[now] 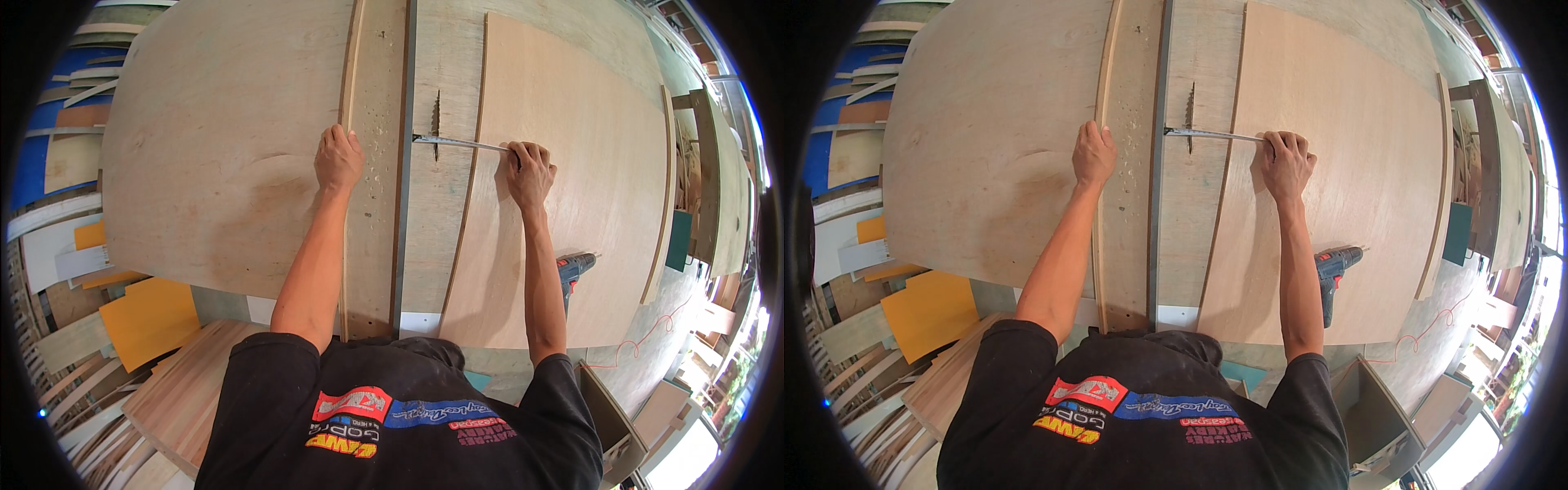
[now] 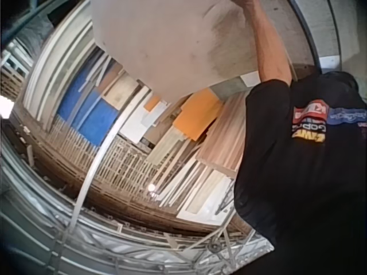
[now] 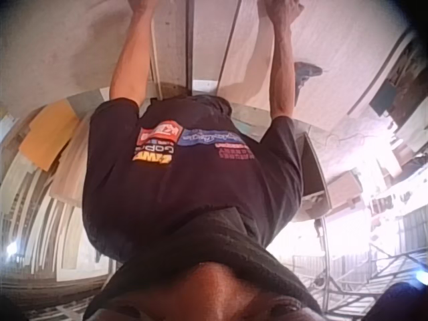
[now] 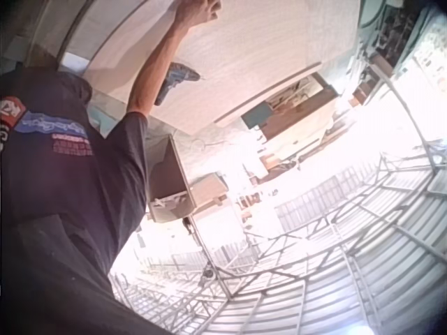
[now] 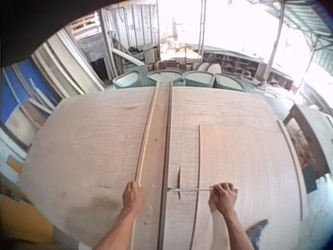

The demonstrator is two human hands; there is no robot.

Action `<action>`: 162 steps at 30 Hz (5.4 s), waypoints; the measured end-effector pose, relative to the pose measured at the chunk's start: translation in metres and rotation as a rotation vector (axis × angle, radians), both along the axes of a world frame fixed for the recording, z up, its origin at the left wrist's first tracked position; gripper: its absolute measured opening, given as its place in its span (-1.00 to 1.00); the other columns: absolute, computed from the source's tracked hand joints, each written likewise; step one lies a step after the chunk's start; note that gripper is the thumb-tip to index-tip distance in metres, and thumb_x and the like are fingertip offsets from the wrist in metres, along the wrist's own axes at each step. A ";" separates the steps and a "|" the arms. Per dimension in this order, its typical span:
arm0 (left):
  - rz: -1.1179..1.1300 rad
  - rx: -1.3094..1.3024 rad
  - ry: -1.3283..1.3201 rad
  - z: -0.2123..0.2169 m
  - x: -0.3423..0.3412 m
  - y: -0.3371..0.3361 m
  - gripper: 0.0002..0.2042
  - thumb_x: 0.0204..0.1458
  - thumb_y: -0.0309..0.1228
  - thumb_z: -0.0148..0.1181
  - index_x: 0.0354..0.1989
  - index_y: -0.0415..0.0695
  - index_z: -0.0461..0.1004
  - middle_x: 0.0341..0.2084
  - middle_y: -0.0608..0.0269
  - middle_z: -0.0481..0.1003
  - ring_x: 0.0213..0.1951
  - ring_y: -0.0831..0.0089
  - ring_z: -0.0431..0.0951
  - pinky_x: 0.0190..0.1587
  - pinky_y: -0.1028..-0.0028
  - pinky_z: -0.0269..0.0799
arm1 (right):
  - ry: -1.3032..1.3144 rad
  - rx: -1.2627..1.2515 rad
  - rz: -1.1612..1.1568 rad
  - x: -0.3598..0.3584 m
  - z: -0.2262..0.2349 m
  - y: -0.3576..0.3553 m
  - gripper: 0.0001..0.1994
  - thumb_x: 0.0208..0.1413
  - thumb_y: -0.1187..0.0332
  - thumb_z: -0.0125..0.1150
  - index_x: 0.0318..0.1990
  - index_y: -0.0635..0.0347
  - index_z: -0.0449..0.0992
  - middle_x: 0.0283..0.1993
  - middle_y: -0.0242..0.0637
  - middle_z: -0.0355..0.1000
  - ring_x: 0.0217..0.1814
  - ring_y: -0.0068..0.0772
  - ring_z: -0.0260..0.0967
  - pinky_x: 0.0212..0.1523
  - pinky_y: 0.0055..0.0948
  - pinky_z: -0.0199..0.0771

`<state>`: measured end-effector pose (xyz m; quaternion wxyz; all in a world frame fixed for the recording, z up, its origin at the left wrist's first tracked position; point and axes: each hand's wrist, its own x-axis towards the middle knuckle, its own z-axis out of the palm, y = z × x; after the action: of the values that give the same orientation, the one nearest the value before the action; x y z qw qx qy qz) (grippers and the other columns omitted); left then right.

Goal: The person measures a wooden board with a tape measure, drills holes into a panel using a power drill, wipes a surface with a cloth, and attaches a curved wooden panel to a cabinet frame using a nail gun.

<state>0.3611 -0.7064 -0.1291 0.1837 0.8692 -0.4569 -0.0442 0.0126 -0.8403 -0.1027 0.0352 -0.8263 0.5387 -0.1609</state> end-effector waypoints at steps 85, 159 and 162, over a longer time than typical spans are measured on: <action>0.017 -0.017 -0.005 -0.003 0.000 0.000 -0.73 0.31 -0.27 0.04 -0.11 -0.28 0.36 -0.17 -0.12 0.48 -0.12 -0.06 0.58 -0.11 0.05 0.56 | -0.037 -0.022 -0.008 0.002 0.001 0.000 -0.88 0.21 0.19 0.31 -0.13 -0.21 0.64 -0.06 -0.62 0.54 0.18 -0.37 0.37 0.06 -0.07 0.32; 0.019 -0.033 0.011 -0.007 0.001 0.000 -0.72 0.31 -0.26 0.07 -0.12 -0.31 0.39 -0.20 -0.15 0.51 -0.14 -0.07 0.58 -0.10 0.06 0.56 | -0.026 0.080 -0.028 0.002 0.008 -0.002 -0.86 0.21 0.18 0.30 -0.11 -0.20 0.67 -0.02 -0.60 0.55 0.21 -0.39 0.37 0.06 -0.05 0.31; 0.013 -0.084 -0.001 -0.009 0.002 0.002 -0.71 0.31 -0.26 0.09 -0.14 -0.32 0.43 -0.21 -0.15 0.53 -0.15 -0.07 0.59 -0.10 0.06 0.56 | -0.015 0.122 -0.043 0.004 0.012 -0.003 -0.86 0.21 0.18 0.30 -0.11 -0.20 0.66 -0.01 -0.60 0.55 0.21 -0.39 0.38 0.04 -0.06 0.30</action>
<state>0.3627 -0.7040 -0.1385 0.2199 0.8638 -0.4528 -0.0234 0.0164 -0.8437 -0.0902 0.0859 -0.8095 0.5649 -0.1347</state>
